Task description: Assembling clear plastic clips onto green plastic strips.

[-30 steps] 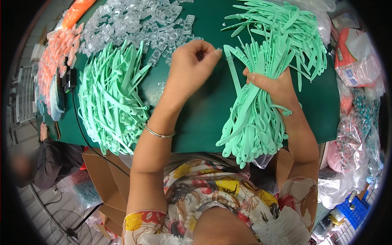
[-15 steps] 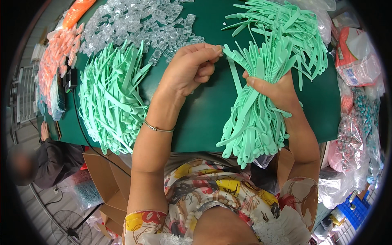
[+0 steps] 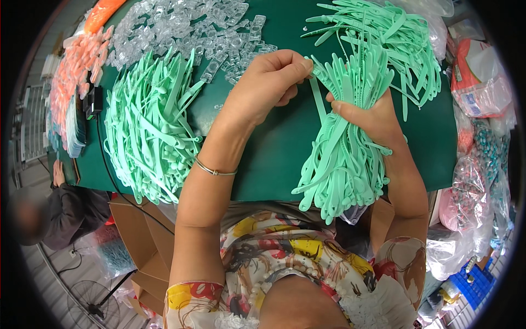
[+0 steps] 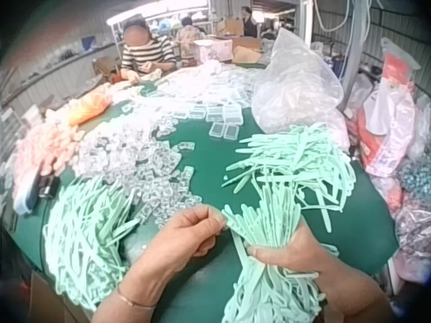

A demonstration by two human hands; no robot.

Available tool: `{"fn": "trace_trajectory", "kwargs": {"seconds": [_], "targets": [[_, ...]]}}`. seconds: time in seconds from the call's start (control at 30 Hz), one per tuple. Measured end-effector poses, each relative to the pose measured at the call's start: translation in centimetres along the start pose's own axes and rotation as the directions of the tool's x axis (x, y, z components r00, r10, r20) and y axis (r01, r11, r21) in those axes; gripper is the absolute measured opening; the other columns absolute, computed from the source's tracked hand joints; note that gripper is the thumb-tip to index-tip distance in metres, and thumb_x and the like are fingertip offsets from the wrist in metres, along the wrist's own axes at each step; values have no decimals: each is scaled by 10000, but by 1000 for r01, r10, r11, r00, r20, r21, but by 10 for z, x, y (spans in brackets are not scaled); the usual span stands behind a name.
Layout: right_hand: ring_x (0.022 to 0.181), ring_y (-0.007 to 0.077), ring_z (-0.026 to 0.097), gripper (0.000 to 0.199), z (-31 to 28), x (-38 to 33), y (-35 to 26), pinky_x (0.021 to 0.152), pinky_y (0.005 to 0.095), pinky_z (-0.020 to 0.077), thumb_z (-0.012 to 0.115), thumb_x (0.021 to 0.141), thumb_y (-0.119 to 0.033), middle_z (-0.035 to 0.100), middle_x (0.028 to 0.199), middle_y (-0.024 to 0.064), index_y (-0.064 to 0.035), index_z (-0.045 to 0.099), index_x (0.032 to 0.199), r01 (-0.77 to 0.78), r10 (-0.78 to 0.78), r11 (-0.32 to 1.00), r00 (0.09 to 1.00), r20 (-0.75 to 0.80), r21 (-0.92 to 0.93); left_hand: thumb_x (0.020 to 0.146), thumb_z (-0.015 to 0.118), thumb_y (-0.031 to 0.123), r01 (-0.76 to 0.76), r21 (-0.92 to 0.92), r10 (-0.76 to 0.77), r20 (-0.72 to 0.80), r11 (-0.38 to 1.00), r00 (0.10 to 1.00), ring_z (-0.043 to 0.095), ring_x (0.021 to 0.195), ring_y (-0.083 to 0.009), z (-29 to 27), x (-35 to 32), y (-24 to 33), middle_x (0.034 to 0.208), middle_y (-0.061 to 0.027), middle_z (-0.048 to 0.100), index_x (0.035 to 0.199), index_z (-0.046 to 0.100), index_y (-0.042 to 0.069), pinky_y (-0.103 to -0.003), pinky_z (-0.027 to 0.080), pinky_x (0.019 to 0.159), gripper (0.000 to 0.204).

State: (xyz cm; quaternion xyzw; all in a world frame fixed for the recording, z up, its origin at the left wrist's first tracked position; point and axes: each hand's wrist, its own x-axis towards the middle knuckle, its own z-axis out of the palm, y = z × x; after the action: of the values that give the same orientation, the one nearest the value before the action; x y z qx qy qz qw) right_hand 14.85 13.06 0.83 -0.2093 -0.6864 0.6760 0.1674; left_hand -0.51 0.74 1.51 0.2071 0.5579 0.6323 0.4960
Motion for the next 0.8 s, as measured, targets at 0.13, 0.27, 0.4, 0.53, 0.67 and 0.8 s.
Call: {"fn": "trace_trajectory", "kwargs": {"seconds": [0.13, 0.27, 0.4, 0.53, 0.67, 0.8], "targets": [[728, 105, 599, 257, -2, 1, 2, 680, 257, 482, 682, 681, -34, 640, 820, 46, 2, 619, 927, -11, 9, 999, 998, -66, -44, 796, 621, 147, -350, 579, 439, -15, 736, 899, 399, 483, -82, -6, 4, -15, 585, 3, 476, 717, 582, 18, -246, 324, 443, 156], [724, 107, 598, 256, -3, 4, 8, 681, 257, 482, 685, 682, -37, 639, 815, 46, 3, 621, 927, 1, -5, 999, 996, -91, -40, 754, 632, 120, -362, 906, 658, 137, 218, 741, 468, 509, -141, 4, 1, -22, 607, -79, 523, 696, 579, -20, -303, 404, 494, 161], [750, 103, 591, 317, 1, 3, 11, 687, 255, 479, 705, 676, -40, 632, 841, 41, -3, 598, 972, 29, -28, 1000, 996, -82, 4, 773, 621, 130, -424, 754, 530, 120, 501, 839, 458, 530, -106, 10, -1, -22, 623, -68, 551, 734, 591, -38, -275, 382, 491, 175], [784, 96, 587, 401, 0, 1, 13, 703, 255, 478, 721, 670, -33, 629, 882, 35, -13, 560, 1037, 44, -51, 997, 993, -103, -62, 809, 601, 151, -282, 661, 309, 79, 696, 948, 431, 552, -68, 15, -1, -20, 603, -9, 516, 735, 589, -35, -250, 361, 491, 201], [791, 97, 589, 416, 2, 1, 14, 709, 257, 479, 732, 670, -37, 631, 894, 38, -15, 553, 1045, 77, -81, 995, 994, -68, -61, 847, 575, 180, -186, 503, 180, 61, 844, 982, 387, 566, -33, 19, -4, -16, 615, 52, 484, 739, 595, -14, -220, 317, 490, 223], [792, 99, 594, 380, 4, 1, 15, 705, 255, 481, 741, 675, -47, 637, 889, 42, -13, 570, 1012, 86, -91, 995, 989, -115, -48, 849, 574, 185, -179, 477, 171, 59, 861, 983, 374, 567, -23, 20, -4, -18, 621, 62, 479, 733, 599, -4, -210, 298, 492, 222]]}}
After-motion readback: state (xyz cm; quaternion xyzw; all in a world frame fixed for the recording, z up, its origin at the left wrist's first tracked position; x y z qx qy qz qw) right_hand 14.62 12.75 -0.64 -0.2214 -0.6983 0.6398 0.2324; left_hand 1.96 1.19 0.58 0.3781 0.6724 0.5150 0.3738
